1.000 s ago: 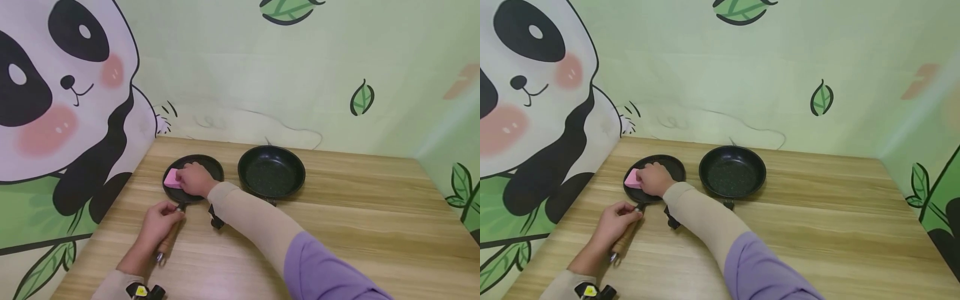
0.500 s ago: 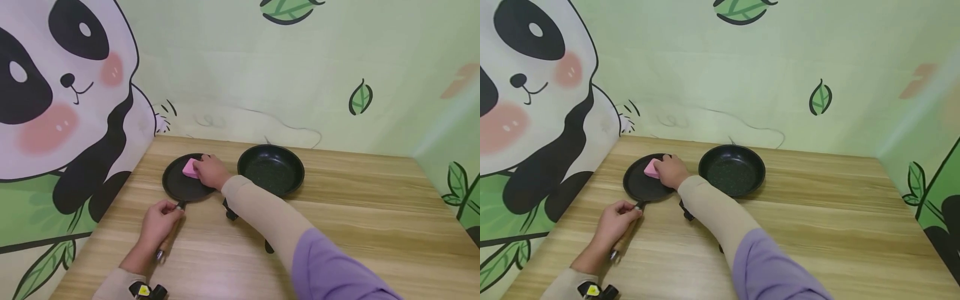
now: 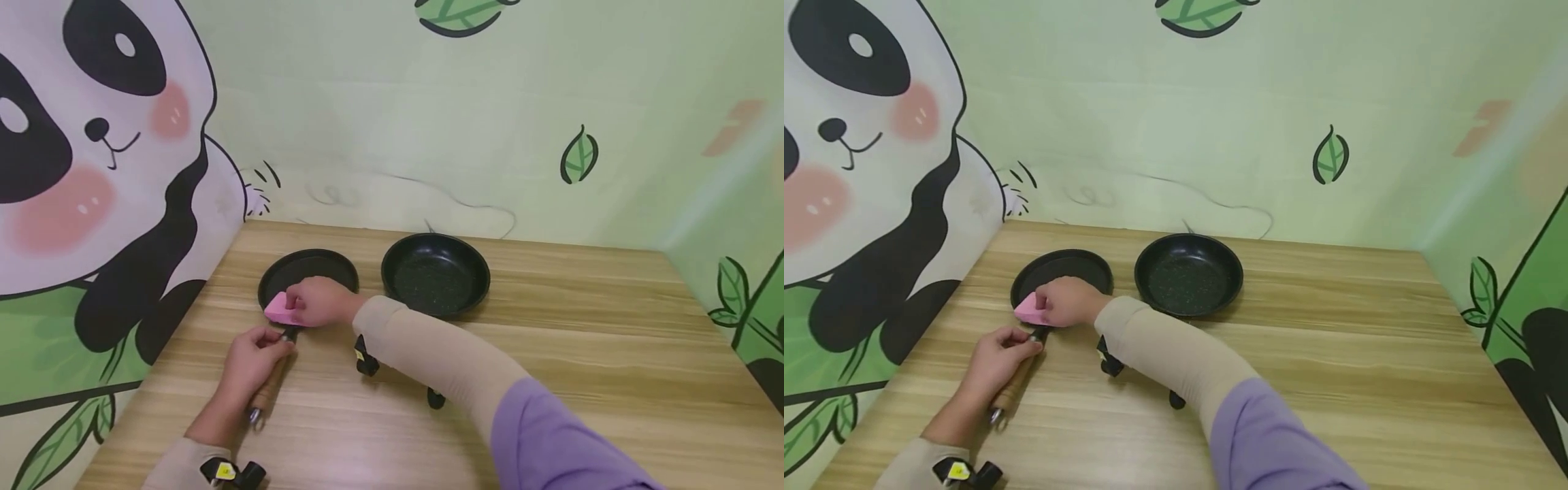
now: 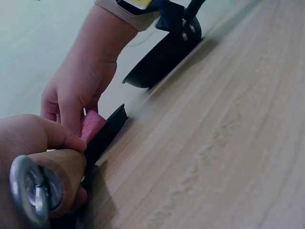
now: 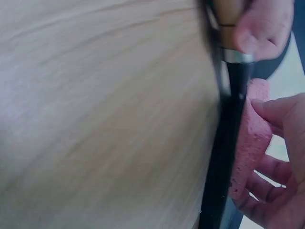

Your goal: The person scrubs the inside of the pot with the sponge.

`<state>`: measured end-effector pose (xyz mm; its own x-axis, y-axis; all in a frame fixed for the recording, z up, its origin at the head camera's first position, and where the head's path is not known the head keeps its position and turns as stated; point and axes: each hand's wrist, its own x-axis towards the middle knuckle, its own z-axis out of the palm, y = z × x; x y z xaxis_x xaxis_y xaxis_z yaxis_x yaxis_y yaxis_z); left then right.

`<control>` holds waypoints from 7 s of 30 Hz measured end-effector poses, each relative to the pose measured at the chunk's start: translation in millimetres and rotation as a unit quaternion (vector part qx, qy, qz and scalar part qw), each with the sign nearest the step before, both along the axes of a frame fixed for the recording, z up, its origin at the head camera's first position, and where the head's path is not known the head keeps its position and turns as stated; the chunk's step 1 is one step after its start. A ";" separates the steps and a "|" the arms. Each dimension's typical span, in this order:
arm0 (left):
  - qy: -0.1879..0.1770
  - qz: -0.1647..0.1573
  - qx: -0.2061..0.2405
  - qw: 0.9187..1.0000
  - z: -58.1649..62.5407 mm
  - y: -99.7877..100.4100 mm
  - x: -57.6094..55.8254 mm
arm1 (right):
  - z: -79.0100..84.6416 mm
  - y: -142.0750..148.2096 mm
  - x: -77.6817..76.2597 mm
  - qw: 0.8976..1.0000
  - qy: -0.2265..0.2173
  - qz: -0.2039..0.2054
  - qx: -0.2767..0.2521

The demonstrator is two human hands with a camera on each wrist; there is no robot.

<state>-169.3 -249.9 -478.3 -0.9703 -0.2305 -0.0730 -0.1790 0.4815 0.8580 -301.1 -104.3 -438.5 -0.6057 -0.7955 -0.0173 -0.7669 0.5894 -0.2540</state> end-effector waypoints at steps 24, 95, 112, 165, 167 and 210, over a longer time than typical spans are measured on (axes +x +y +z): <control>0.005 0.003 0.008 1.000 3.0 2.6 -0.5 | -7.1 -23.9 -4.1 0.987 0.129 -0.079 0.045; -0.159 -0.310 0.418 0.839 2.4 208.5 -16.4 | 44.4 173.1 -32.2 0.996 0.068 -0.030 0.057; -0.147 -0.316 0.413 0.841 -2.8 208.5 -11.1 | 40.5 237.2 -119.2 0.984 0.060 -0.155 0.057; -0.133 -0.337 0.430 0.827 -9.7 201.2 -18.6 | 36.9 257.8 0.3 0.986 -0.140 -0.077 -0.051; -0.129 -0.339 0.429 0.828 -9.4 200.7 -19.3 | 33.5 254.6 -1.9 0.982 -0.157 -0.083 -0.065; -0.109 -0.314 0.440 0.834 -6.1 213.2 -13.0 | 8.9 238.5 -70.4 0.915 0.265 -0.234 0.194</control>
